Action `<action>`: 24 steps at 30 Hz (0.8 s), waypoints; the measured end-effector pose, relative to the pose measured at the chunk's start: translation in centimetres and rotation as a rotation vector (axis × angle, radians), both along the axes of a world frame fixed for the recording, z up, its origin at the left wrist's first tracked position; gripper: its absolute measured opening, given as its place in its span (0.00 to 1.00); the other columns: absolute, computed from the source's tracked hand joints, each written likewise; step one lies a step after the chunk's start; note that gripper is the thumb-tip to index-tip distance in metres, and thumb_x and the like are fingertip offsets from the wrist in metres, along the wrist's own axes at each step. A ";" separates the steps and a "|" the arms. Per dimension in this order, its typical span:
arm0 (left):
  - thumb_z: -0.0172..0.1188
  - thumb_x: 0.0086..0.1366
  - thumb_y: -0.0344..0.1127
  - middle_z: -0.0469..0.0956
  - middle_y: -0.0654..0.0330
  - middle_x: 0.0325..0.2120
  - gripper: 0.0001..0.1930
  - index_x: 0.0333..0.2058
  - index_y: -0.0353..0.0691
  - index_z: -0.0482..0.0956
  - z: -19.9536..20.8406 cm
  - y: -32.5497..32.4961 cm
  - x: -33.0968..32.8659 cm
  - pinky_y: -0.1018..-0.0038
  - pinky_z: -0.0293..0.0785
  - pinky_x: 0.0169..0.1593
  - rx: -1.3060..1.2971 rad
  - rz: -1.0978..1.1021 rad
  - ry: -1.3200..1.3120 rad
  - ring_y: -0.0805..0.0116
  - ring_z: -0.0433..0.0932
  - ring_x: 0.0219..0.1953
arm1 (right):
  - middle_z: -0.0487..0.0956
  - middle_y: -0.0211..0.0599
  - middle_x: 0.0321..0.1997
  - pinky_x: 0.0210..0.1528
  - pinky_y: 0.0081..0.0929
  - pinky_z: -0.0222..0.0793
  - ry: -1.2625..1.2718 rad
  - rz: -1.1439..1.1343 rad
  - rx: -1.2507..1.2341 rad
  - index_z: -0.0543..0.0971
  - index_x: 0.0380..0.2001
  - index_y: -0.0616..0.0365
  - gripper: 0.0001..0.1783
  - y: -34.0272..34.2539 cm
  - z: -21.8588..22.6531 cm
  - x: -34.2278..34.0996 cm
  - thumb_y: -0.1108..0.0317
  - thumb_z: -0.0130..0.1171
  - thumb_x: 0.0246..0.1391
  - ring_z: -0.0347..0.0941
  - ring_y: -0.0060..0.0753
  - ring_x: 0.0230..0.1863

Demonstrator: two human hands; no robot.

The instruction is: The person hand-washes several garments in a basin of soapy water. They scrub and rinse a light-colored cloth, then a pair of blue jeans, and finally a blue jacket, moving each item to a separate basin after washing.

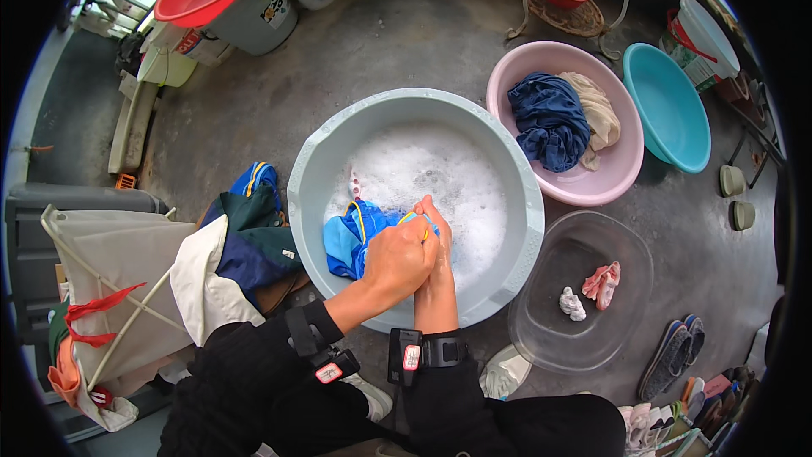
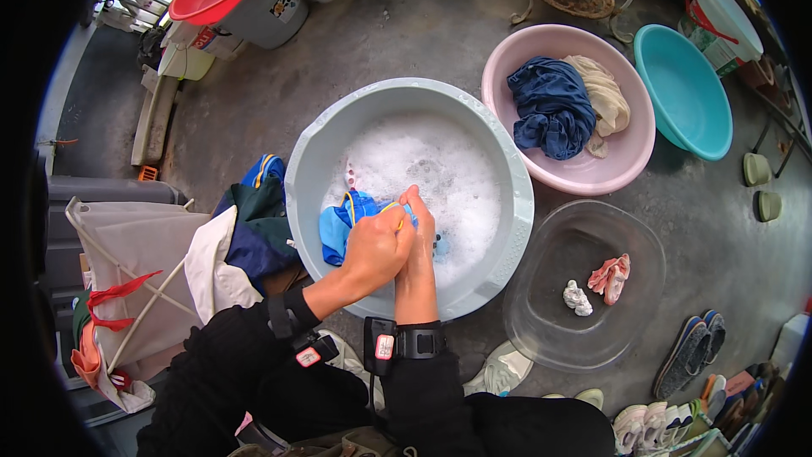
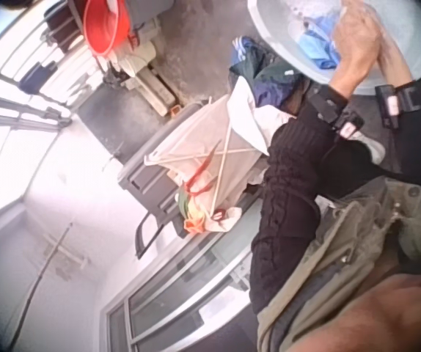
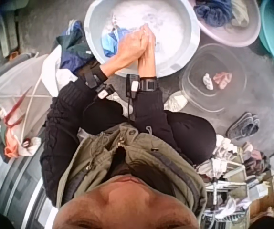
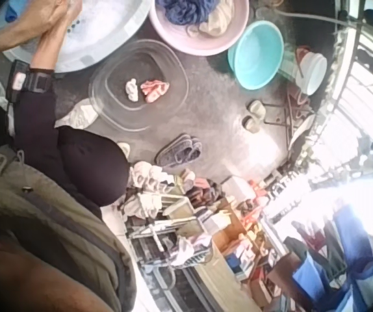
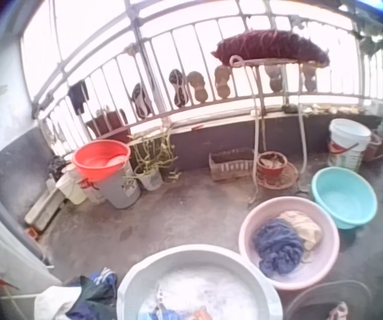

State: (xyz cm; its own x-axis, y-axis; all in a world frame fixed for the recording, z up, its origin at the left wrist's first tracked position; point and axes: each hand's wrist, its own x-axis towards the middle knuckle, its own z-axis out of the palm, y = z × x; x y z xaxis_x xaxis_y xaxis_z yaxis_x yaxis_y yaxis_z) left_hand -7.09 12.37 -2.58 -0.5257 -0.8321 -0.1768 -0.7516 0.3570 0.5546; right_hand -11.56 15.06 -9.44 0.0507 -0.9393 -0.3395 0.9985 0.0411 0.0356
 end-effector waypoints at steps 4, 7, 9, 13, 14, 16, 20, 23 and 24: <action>0.49 0.61 0.39 0.74 0.43 0.17 0.16 0.21 0.34 0.74 -0.4 -1.2 0.2 0.56 0.71 0.26 -0.118 0.303 -0.068 0.44 0.74 0.21 | 0.74 0.32 0.35 0.34 0.26 0.69 0.249 -0.005 0.423 0.73 0.37 0.59 0.15 -0.2 -0.8 0.1 0.56 0.49 0.63 0.70 0.25 0.34; 0.51 0.61 0.41 0.75 0.43 0.17 0.17 0.21 0.33 0.74 -0.9 0.0 0.1 0.55 0.72 0.27 -0.083 0.087 0.003 0.44 0.75 0.21 | 0.73 0.30 0.27 0.29 0.24 0.67 -0.184 -0.075 -0.243 0.74 0.31 0.56 0.15 0.4 -1.0 -0.2 0.57 0.49 0.63 0.69 0.26 0.27; 0.52 0.61 0.41 0.75 0.43 0.18 0.16 0.23 0.33 0.74 -1.7 -0.4 0.3 0.54 0.71 0.29 0.008 -0.011 0.009 0.42 0.76 0.24 | 0.72 0.30 0.25 0.28 0.25 0.66 -0.017 -0.016 0.265 0.74 0.29 0.57 0.15 0.4 -0.9 -0.6 0.58 0.48 0.63 0.69 0.26 0.25; 0.53 0.63 0.45 0.74 0.44 0.18 0.17 0.26 0.34 0.75 -3.9 -4.3 1.3 0.57 0.71 0.31 -0.002 0.269 0.045 0.42 0.75 0.24 | 0.74 0.30 0.33 0.37 0.26 0.71 0.219 -0.143 0.397 0.73 0.37 0.62 0.14 -1.3 -1.1 -1.9 0.60 0.49 0.63 0.72 0.25 0.33; 0.53 0.64 0.47 0.74 0.45 0.17 0.19 0.26 0.34 0.75 -4.6 -5.6 1.6 0.58 0.71 0.31 -0.083 0.287 0.149 0.43 0.75 0.25 | 0.74 0.29 0.35 0.42 0.26 0.69 0.256 -0.293 0.526 0.73 0.36 0.61 0.14 -2.3 -1.4 -2.4 0.60 0.48 0.64 0.72 0.25 0.37; 0.55 0.64 0.52 0.74 0.39 0.33 0.22 0.44 0.38 0.73 -6.3 -7.9 2.1 0.60 0.72 0.41 0.047 0.222 0.131 0.42 0.75 0.35 | 0.72 0.38 0.44 0.52 0.34 0.65 0.744 -0.443 0.495 0.73 0.44 0.60 0.14 -3.8 -2.5 -3.8 0.61 0.50 0.62 0.69 0.35 0.46; 0.65 0.54 0.48 0.55 0.29 0.55 0.41 0.64 0.51 0.54 -11.7 -8.7 2.5 0.52 0.69 0.53 0.135 -0.207 -0.210 0.28 0.69 0.49 | 0.61 0.61 0.55 0.60 0.40 0.59 1.849 0.158 0.646 0.68 0.60 0.40 0.30 -5.5 -6.7 -5.2 0.61 0.59 0.52 0.64 0.60 0.54; 0.58 0.58 0.42 0.62 0.30 0.52 0.33 0.62 0.48 0.59 -16.5 -7.4 2.7 0.54 0.68 0.55 0.218 -0.153 -0.348 0.33 0.71 0.49 | 0.65 0.62 0.57 0.61 0.41 0.60 1.853 0.569 0.640 0.70 0.58 0.48 0.27 -5.4 -10.3 -4.7 0.67 0.54 0.53 0.63 0.58 0.59; 0.56 0.59 0.40 0.64 0.31 0.52 0.30 0.61 0.46 0.61 -18.0 -7.2 2.8 0.55 0.69 0.55 0.232 -0.179 -0.374 0.35 0.72 0.49 | 0.66 0.62 0.58 0.61 0.41 0.60 1.834 0.655 0.580 0.69 0.58 0.50 0.27 -5.6 -11.3 -4.6 0.68 0.54 0.52 0.62 0.58 0.61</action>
State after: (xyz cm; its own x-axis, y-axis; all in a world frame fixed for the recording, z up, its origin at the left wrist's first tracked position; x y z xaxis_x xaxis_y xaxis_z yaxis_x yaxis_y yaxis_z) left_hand -4.28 5.22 -20.62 -0.5223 -0.6501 -0.5519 -0.8528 0.3977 0.3385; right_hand -16.20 9.51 -20.74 -0.4145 -0.7101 -0.5692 -0.2901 0.6960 -0.6569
